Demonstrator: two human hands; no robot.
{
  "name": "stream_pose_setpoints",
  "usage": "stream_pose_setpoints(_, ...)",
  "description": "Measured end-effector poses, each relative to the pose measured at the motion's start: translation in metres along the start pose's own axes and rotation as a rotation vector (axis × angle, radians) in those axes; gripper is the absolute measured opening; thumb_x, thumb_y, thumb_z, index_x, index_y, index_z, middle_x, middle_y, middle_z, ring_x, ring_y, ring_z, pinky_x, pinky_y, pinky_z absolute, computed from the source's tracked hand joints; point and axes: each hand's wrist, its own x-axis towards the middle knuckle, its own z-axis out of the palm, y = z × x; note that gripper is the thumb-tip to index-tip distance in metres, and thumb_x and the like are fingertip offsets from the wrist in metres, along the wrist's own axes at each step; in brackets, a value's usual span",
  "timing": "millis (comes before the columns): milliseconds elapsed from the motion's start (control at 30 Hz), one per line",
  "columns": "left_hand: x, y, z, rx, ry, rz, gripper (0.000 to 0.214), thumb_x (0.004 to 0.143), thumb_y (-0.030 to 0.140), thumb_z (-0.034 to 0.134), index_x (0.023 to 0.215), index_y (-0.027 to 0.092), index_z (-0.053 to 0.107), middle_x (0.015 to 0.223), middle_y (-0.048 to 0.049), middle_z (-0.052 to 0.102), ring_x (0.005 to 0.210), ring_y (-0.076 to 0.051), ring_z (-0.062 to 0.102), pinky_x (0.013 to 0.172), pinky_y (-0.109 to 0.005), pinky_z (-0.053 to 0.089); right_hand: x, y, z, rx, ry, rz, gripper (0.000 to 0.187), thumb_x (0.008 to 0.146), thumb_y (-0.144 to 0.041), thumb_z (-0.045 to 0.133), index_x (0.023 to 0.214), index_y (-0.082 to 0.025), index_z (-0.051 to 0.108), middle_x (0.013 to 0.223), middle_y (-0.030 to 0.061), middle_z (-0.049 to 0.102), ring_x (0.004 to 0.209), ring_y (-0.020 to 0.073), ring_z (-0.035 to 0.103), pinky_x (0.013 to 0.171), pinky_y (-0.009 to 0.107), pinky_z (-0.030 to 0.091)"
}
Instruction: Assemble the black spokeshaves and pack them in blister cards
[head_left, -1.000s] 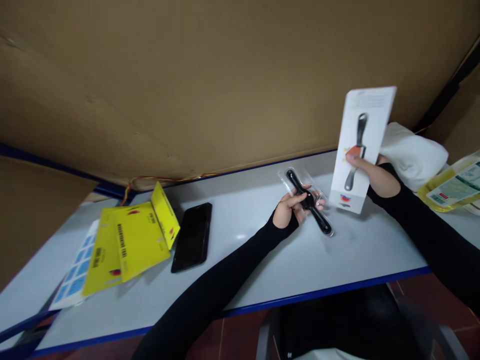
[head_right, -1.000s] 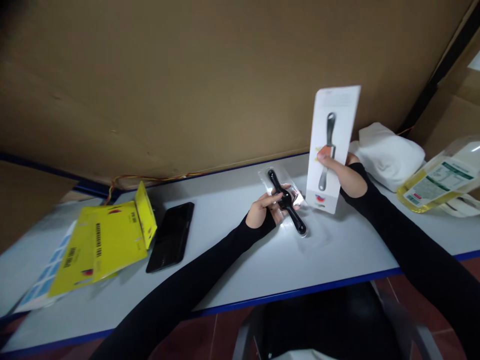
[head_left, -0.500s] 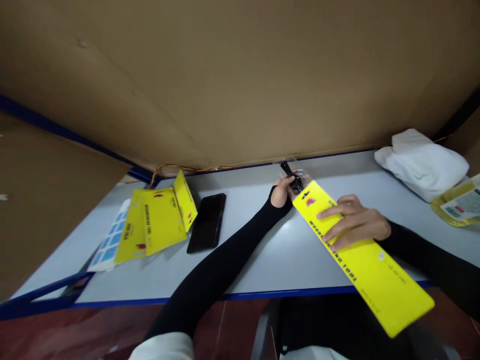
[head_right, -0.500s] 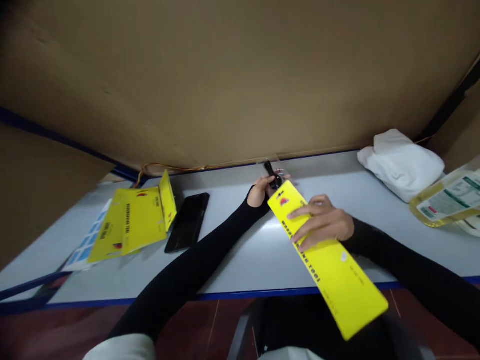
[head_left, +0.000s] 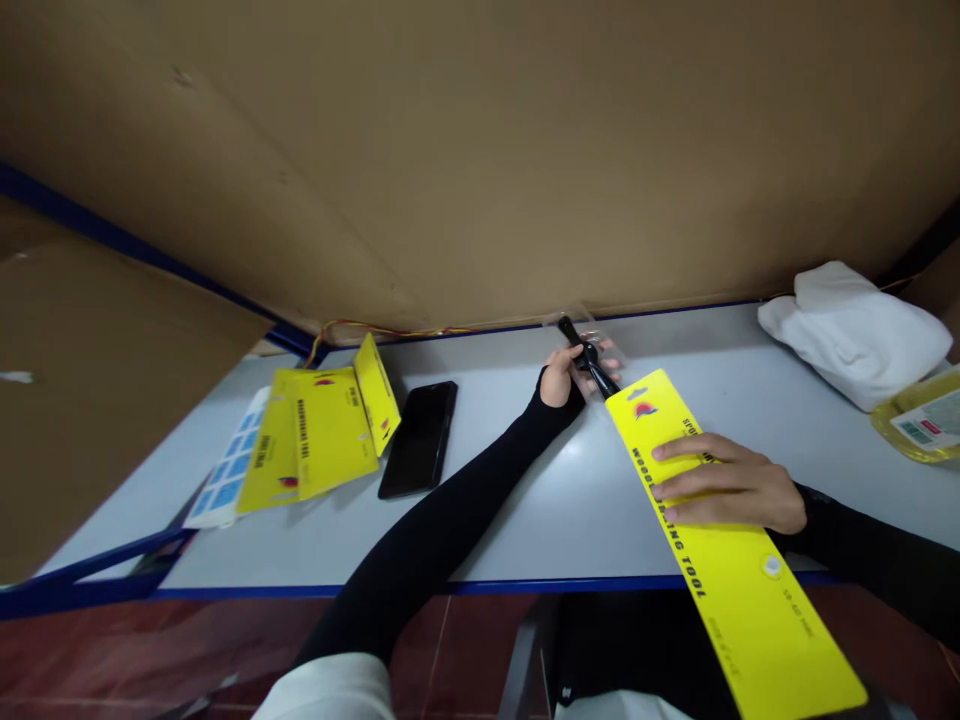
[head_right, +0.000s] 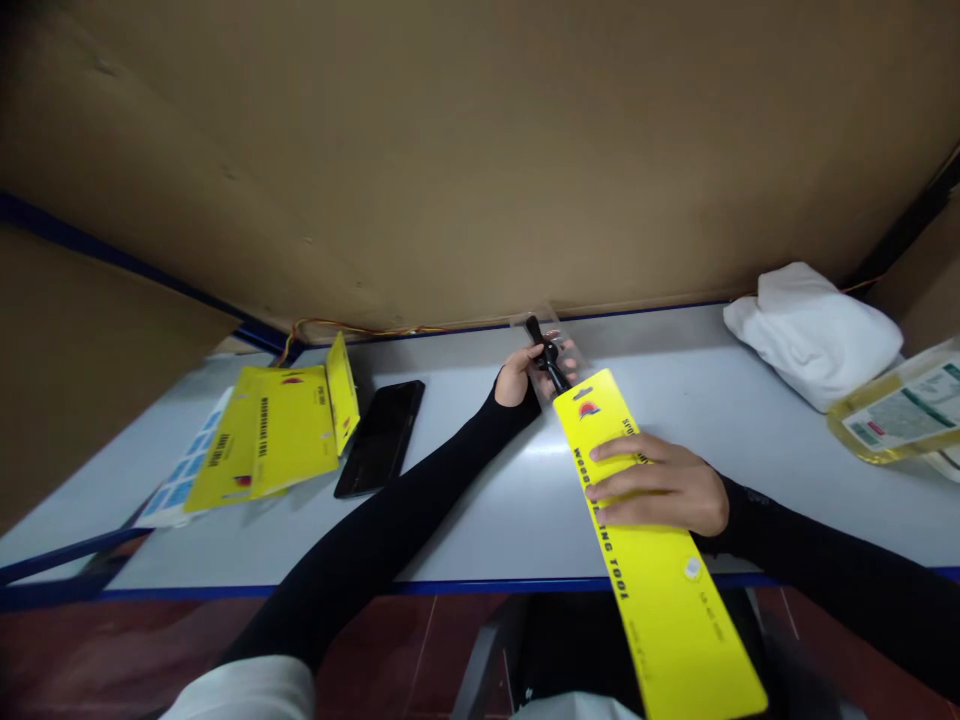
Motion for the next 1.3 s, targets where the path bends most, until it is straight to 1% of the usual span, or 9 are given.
stream_pose_setpoints(167, 0.009, -0.004, -0.006, -0.021, 0.114, 0.139, 0.036, 0.083, 0.021, 0.067, 0.118, 0.02, 0.06, 0.093, -0.0063, 0.077, 0.079, -0.027, 0.078, 0.085, -0.052, 0.066, -0.005, -0.008, -0.012, -0.67, 0.204, 0.336, 0.067, 0.106, -0.009, 0.042, 0.167, -0.035, 0.038, 0.147, 0.0068, 0.067, 0.134, 0.0247, 0.065, 0.106, 0.041, 0.058)
stream_pose_setpoints(300, 0.015, -0.01, -0.008, -0.073, 0.221, 0.219, 0.038, 0.079, 0.021, 0.07, 0.115, 0.022, 0.057, 0.088, -0.0037, 0.076, 0.089, -0.03, 0.079, 0.088, -0.052, 0.064, -0.004, -0.013, -0.015, -1.034, -0.023, 0.651, 0.08, 0.096, -0.006, 0.05, 0.17, -0.033, 0.032, 0.138, 0.0088, 0.073, 0.096, 0.0263, 0.072, 0.063, 0.033, 0.056)
stream_pose_setpoints(400, 0.018, -0.015, -0.007, -0.081, 0.227, 0.275, 0.045, 0.076, 0.023, 0.073, 0.118, 0.021, 0.057, 0.09, -0.0061, 0.078, 0.089, -0.031, 0.08, 0.087, -0.048, 0.063, 0.005, -0.005, -0.013, -1.054, -0.205, 0.637, 0.085, 0.094, -0.009, 0.055, 0.172, -0.03, 0.027, 0.115, 0.012, 0.078, 0.089, 0.0274, 0.065, 0.055, 0.032, 0.045)
stream_pose_setpoints(533, 0.019, -0.016, -0.007, -0.081, 0.212, 0.273, 0.047, 0.074, 0.026, 0.074, 0.117, 0.022, 0.056, 0.089, -0.0055, 0.078, 0.084, -0.03, 0.08, 0.081, -0.046, 0.064, 0.02, 0.021, -0.017, -1.067, -0.145, 0.646, 0.099, 0.091, -0.007, 0.055, 0.174, -0.032, 0.007, 0.142, 0.0193, 0.063, 0.126, 0.0382, 0.056, 0.091, 0.048, 0.049)
stream_pose_setpoints(633, 0.02, -0.013, -0.006, -0.113, 0.242, 0.236, 0.043, 0.071, 0.022, 0.071, 0.11, 0.023, 0.053, 0.085, -0.0032, 0.076, 0.085, -0.031, 0.079, 0.08, -0.048, 0.065, 0.026, 0.031, -0.024, -0.929, -0.215, 0.696, 0.106, 0.088, -0.012, 0.057, 0.174, -0.021, -0.004, 0.135, 0.0225, 0.062, 0.119, 0.0377, 0.059, 0.094, 0.05, 0.046)
stream_pose_setpoints(733, 0.02, -0.009, -0.004, -0.153, 0.249, 0.243, 0.042, 0.069, 0.02, 0.07, 0.106, 0.023, 0.05, 0.083, -0.0021, 0.074, 0.089, -0.032, 0.08, 0.08, -0.051, 0.066, 0.028, 0.022, -0.031, -0.809, -0.349, 0.816, 0.1, 0.091, -0.04, 0.062, 0.174, -0.018, 0.011, 0.117, 0.0197, 0.06, 0.092, 0.0321, 0.063, 0.073, 0.038, 0.046)
stream_pose_setpoints(867, 0.016, -0.009, 0.002, -0.131, 0.246, 0.299, 0.053, 0.064, 0.022, 0.08, 0.106, 0.024, 0.047, 0.079, 0.0006, 0.071, 0.087, -0.033, 0.08, 0.077, -0.052, 0.067, 0.025, 0.004, -0.037, -0.671, -0.492, 1.007, 0.086, 0.097, -0.071, 0.047, 0.172, -0.037, 0.023, 0.114, 0.0118, 0.055, 0.068, 0.0195, 0.058, 0.059, 0.029, 0.035)
stream_pose_setpoints(1133, 0.011, -0.012, 0.005, -0.051, 0.262, 0.327, 0.071, 0.06, 0.023, 0.088, 0.118, 0.025, 0.046, 0.08, 0.0041, 0.07, 0.072, -0.026, 0.078, 0.073, -0.048, 0.068, 0.018, 0.004, -0.047, -0.67, -0.52, 1.058, 0.094, 0.085, -0.084, 0.055, 0.168, -0.048, 0.029, 0.104, 0.0063, 0.063, 0.067, 0.0221, 0.061, 0.061, 0.032, 0.034)
stream_pose_setpoints(1300, 0.011, -0.016, 0.007, -0.012, 0.283, 0.358, 0.071, 0.063, 0.026, 0.087, 0.12, 0.026, 0.045, 0.082, 0.0042, 0.071, 0.067, -0.024, 0.076, 0.071, -0.047, 0.068, 0.023, 0.004, -0.041, -0.649, -0.533, 1.104, 0.095, 0.086, -0.084, 0.053, 0.169, -0.043, 0.029, 0.11, 0.0096, 0.067, 0.078, 0.0266, 0.067, 0.065, 0.032, 0.037)
